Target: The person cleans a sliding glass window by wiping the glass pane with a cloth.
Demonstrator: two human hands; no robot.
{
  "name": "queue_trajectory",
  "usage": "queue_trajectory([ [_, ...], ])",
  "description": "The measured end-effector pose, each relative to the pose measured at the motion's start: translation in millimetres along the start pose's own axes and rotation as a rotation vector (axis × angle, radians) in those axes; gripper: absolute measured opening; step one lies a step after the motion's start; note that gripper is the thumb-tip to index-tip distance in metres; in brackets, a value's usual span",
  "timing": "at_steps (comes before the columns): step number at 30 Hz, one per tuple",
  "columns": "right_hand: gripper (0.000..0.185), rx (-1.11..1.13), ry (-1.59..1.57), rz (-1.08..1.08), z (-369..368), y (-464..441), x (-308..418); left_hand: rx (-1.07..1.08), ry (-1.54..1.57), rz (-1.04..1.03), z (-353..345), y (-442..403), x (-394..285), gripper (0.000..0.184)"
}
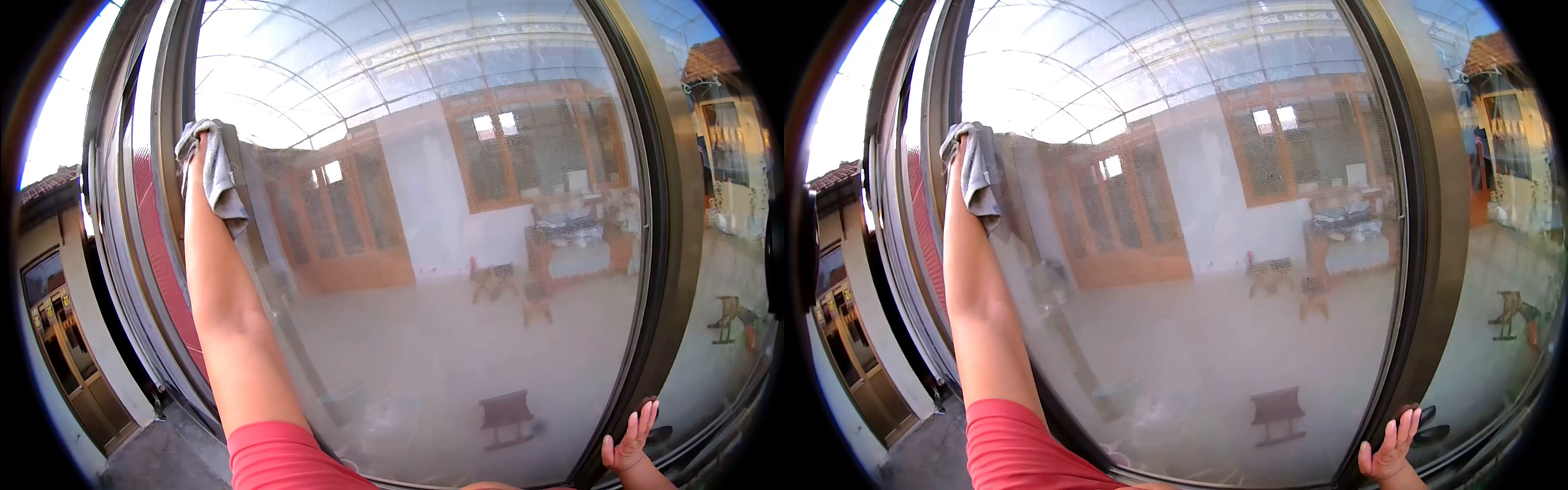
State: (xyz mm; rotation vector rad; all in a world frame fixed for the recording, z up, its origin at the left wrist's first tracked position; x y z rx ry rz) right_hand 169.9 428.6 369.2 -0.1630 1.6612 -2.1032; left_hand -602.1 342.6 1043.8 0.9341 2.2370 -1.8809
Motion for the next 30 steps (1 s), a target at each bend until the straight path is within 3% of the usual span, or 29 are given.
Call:
queue_trajectory([
  [3,0.077,-0.022,0.004,0.004,2,-6,2,0.013,0.145,0.134,0,29,1,0.063],
  [5,0.078,-0.005,0.014,-0.004,2,-8,3,0.033,0.109,0.091,-14,42,-24,0.062],
  [10,0.081,-0.028,0.013,-0.007,2,-12,4,0.09,-0.358,-0.561,-96,111,-164,0.06],
  [14,0.08,-0.058,0.033,-0.003,4,-16,7,0.122,-0.412,-1.143,-172,245,-284,0.059],
  [15,0.08,-0.052,0.037,-0.004,4,-15,7,0.32,-0.316,-1.017,-190,263,-304,0.055],
  [16,0.08,-0.053,0.045,-0.01,3,-14,6,0.659,-0.495,-0.938,-158,344,-368,0.052],
  [17,0.079,-0.056,0.051,-0.014,2,-15,6,0.299,-0.175,-1.322,-199,353,-344,0.059],
  [20,0.078,-0.061,0.048,-0.018,2,-16,7,0.45,0.07,-1.318,-198,431,-338,0.064],
  [23,0.078,-0.055,0.052,-0.026,3,-17,5,0.492,0.115,-1.337,-189,426,-334,0.068],
  [25,0.079,-0.071,0.043,-0.021,4,-18,6,0.492,0.009,-1.21,-173,384,-335,0.065],
  [27,0.078,-0.075,0.036,-0.018,4,-20,7,0.254,-0.178,-1.121,-177,288,-288,0.053],
  [28,0.078,-0.085,0.026,-0.017,5,-21,8,0.19,-0.208,-1.064,-157,246,-267,0.069],
  [29,0.078,-0.091,0.018,-0.02,6,-21,8,0.068,-0.187,-0.986,-143,205,-227,0.066],
  [30,0.078,-0.088,0.017,-0.02,7,-21,9,0.048,-0.219,-0.774,-122,165,-191,0.066],
])
Point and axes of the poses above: each hand's wrist, its own y-axis away from the middle knuckle, its own z-axis out of the back of the hand, x = y × z, the point moved 6 cm from there along -y, towards the middle knuckle, and after that the axes turned 13 degrees about y, right-handed, at the moved point
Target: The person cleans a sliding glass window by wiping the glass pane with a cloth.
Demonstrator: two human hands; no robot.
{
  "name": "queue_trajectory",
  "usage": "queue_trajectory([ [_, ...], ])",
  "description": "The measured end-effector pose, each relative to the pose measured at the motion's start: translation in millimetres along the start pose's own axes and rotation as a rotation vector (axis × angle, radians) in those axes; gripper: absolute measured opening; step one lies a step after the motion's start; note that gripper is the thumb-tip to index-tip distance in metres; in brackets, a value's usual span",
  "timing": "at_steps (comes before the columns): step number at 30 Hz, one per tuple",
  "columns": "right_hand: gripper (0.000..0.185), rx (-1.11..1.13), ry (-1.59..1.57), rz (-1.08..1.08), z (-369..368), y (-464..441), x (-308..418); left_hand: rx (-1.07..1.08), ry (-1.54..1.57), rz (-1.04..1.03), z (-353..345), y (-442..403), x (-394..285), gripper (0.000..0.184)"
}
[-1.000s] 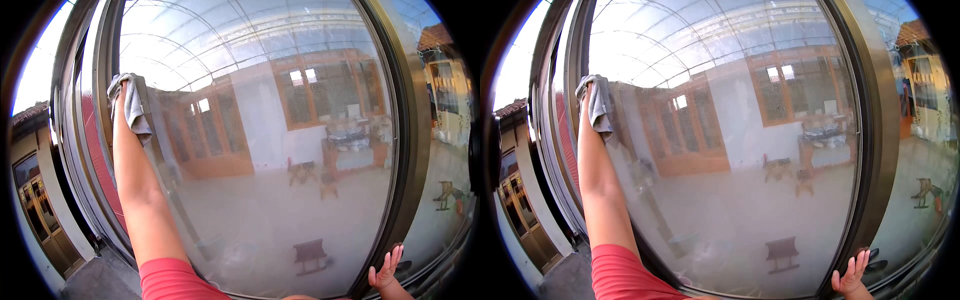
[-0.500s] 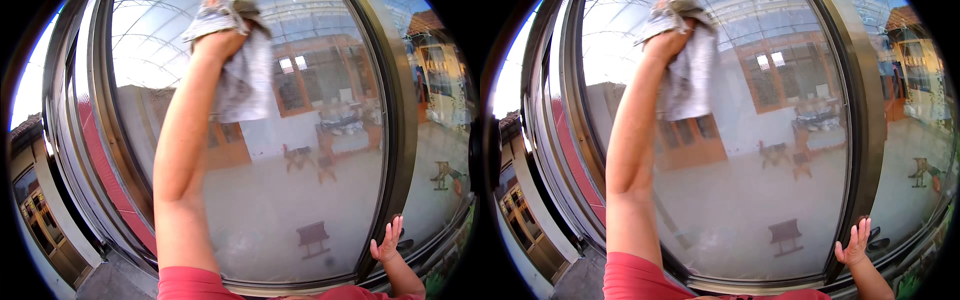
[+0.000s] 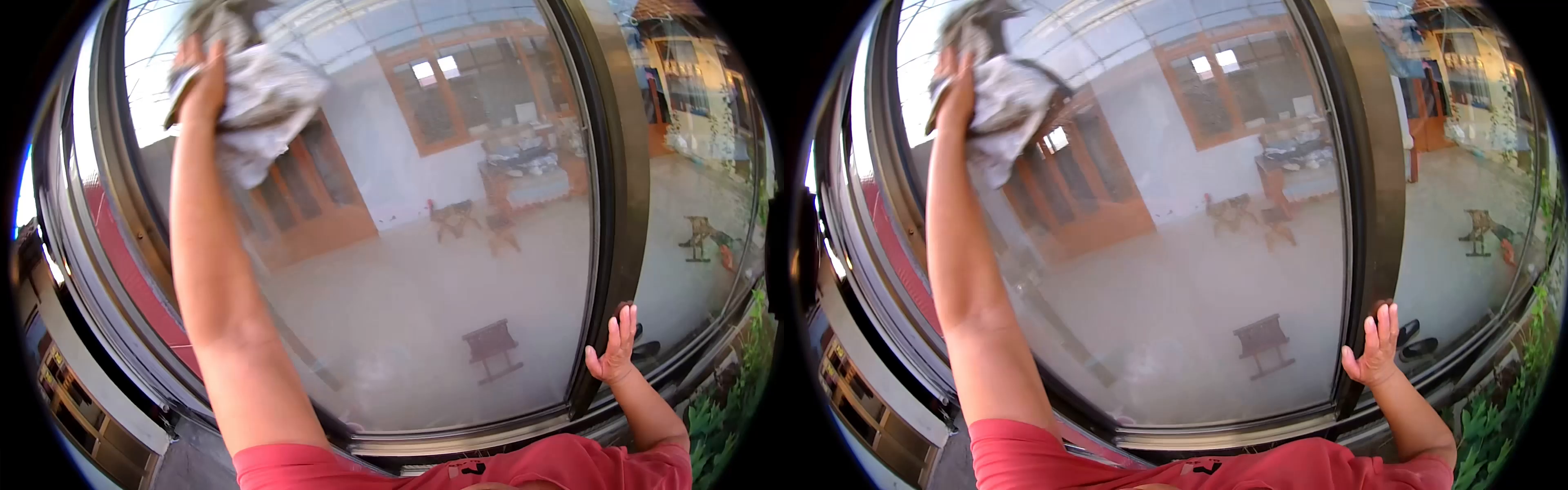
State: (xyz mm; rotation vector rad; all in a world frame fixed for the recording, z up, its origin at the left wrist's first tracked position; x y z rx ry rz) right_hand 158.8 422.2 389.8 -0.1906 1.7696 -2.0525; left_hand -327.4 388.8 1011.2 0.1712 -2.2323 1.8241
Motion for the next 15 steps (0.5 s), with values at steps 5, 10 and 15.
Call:
queue_trajectory([
  [5,0.081,-0.005,-0.016,-0.007,-1,2,-3,0.054,-0.1,0.252,49,50,207,0.077],
  [10,0.079,-0.007,-0.035,-0.009,-2,4,-4,0.162,0.704,0.987,29,99,225,0.055],
  [15,0.077,-0.029,-0.046,-0.01,0,-1,-3,0.384,-0.302,0.171,-39,56,80,0.063],
])
Point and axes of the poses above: each hand's wrist, its own y-axis away from the middle knuckle, its own z-axis out of the back of the hand, x = y × z, the point moved 6 cm from there along -y, towards the middle knuckle, and after that the axes turned 13 degrees about y, right-handed, at the moved point
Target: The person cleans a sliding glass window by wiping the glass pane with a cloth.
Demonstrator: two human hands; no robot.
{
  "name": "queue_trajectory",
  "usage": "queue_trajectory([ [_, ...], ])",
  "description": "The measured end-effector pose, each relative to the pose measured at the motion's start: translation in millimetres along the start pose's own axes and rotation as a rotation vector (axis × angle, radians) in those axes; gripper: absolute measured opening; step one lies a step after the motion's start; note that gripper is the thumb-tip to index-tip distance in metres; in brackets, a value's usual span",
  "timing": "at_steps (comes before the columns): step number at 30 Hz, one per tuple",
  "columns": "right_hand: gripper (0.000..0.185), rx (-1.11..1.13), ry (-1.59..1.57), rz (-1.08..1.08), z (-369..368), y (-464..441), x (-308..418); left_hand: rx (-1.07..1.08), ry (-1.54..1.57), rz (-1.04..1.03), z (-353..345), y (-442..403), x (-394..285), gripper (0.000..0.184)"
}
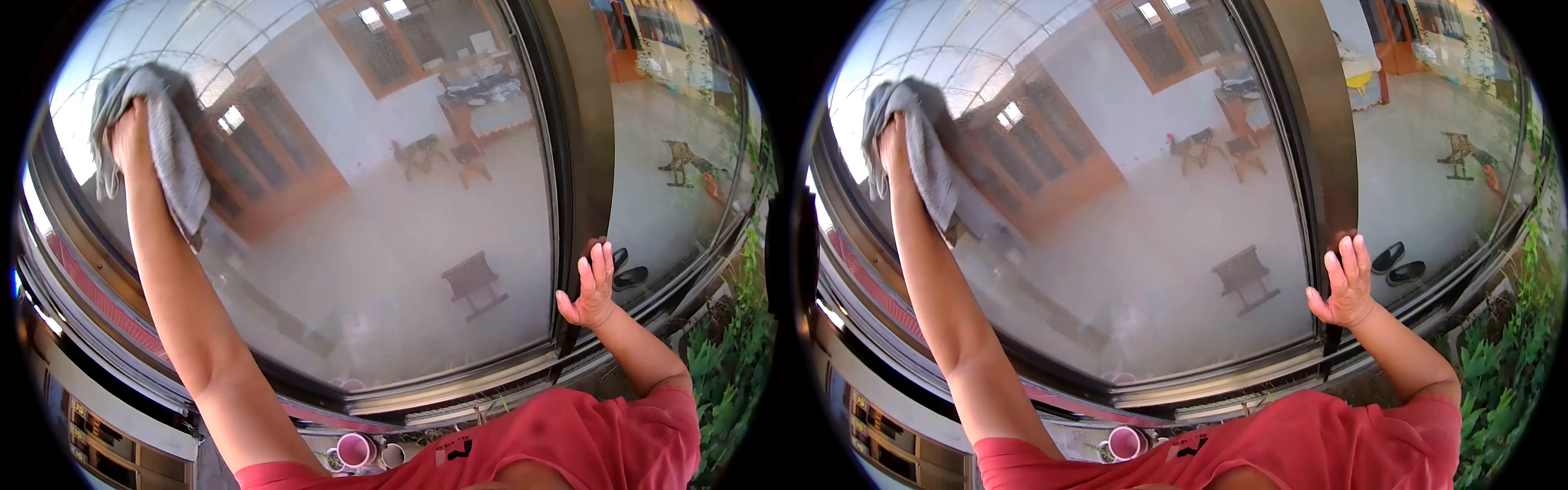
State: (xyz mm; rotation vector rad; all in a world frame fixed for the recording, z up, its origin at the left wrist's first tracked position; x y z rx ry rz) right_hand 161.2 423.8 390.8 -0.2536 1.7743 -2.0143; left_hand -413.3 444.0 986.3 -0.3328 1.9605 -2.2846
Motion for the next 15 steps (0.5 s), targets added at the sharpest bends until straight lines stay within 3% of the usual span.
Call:
queue_trajectory([
  [3,0.076,-0.013,-0.016,0.0,-1,0,-1,-0.053,0.259,-0.122,52,91,-207,0.061],
  [4,0.076,-0.015,-0.019,0.003,-1,-1,-2,0.102,0.146,-0.213,48,114,-250,0.059],
  [5,0.076,-0.012,-0.021,0.0,-1,-2,-1,0.248,0.258,0.021,66,148,-298,0.057],
  [6,0.076,-0.018,-0.034,-0.006,-1,-2,-2,0.323,0.207,-0.027,34,160,-308,0.06],
  [7,0.075,-0.022,-0.04,-0.01,0,-3,-1,-0.042,0.408,-0.522,79,213,-380,0.058],
  [8,0.074,-0.028,-0.047,-0.011,0,-4,-2,-0.097,0.618,-0.629,91,243,-406,0.051],
  [10,0.071,-0.027,-0.051,-0.008,-2,-3,-4,-0.116,1.04,-0.545,27,319,-425,0.055],
  [11,0.067,-0.033,-0.044,-0.013,-2,-2,-3,-0.016,0.988,-0.5,43,353,-443,0.051],
  [12,0.067,-0.029,-0.062,-0.001,-3,-2,-2,0.071,1.158,-0.493,45,391,-456,0.053],
  [15,0.056,-0.017,-0.064,0.002,-3,-3,-4,0.349,1.065,-0.588,27,520,-464,0.055],
])
Point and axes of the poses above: each hand's wrist, its own y-axis away from the middle knuckle, its own z-axis out of the back of the hand, x = y × z, the point moved 6 cm from there along -y, towards the middle knuckle, and after that the axes turned 13 degrees about y, right-handed, at the moved point
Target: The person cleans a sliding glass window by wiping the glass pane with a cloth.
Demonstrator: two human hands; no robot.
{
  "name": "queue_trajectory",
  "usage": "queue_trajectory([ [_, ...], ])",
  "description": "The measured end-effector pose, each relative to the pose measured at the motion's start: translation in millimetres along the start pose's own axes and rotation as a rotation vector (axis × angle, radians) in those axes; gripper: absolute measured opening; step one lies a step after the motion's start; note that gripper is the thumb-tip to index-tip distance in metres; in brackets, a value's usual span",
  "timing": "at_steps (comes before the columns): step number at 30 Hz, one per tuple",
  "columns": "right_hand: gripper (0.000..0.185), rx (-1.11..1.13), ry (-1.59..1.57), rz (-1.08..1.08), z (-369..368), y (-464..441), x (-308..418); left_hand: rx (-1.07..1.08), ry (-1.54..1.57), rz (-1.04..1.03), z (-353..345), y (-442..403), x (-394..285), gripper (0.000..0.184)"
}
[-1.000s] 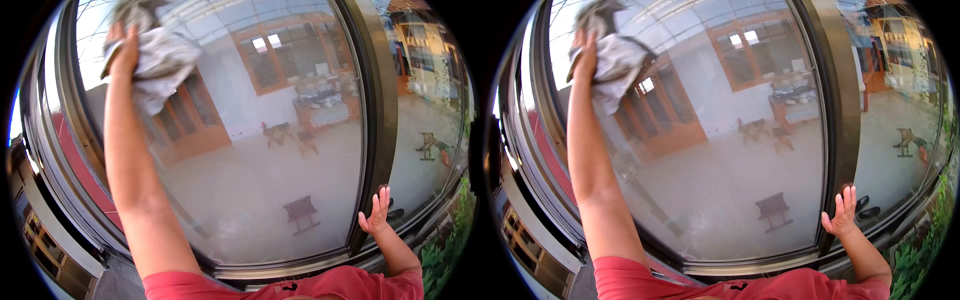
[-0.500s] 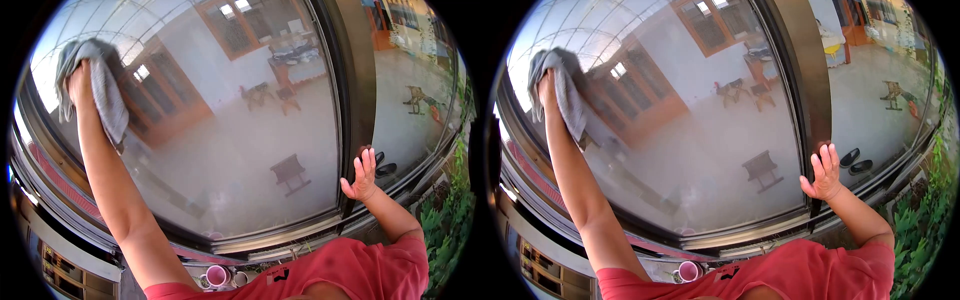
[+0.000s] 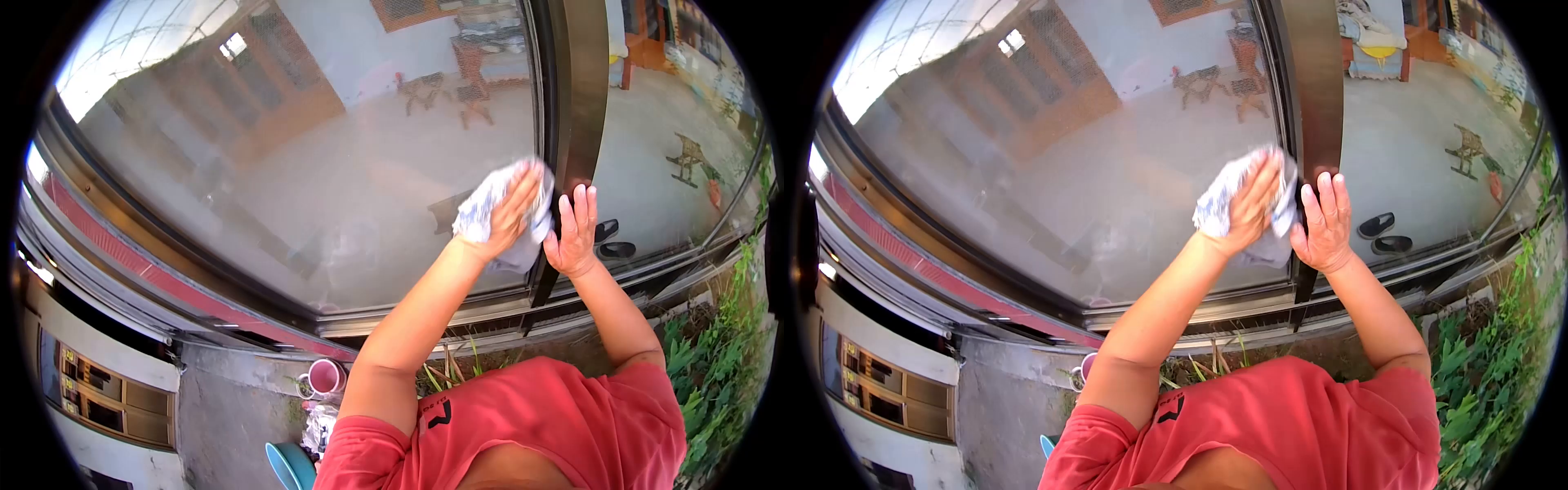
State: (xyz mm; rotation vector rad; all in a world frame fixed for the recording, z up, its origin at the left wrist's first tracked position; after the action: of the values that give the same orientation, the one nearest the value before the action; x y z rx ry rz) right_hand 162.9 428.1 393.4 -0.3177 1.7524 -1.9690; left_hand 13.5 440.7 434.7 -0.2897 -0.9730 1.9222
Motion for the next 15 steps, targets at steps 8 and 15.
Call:
queue_trajectory([
  [8,0.06,-0.011,-0.027,0.028,-1,-1,0,-0.142,-0.402,0.075,145,-2,62,0.054],
  [15,0.065,-0.022,-0.025,0.013,-1,-1,1,-0.466,-0.932,0.543,346,0,165,0.064],
])
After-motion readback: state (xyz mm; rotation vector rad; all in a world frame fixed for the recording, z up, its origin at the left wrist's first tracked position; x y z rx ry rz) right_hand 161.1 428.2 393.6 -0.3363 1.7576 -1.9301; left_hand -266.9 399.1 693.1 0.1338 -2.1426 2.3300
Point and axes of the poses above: each hand's wrist, its own y-axis away from the middle knuckle, its own z-axis out of the back of the hand, x = y × z, the point moved 6 cm from there along -y, towards the middle knuckle, and after that the axes turned 13 degrees about y, right-handed, at the moved point
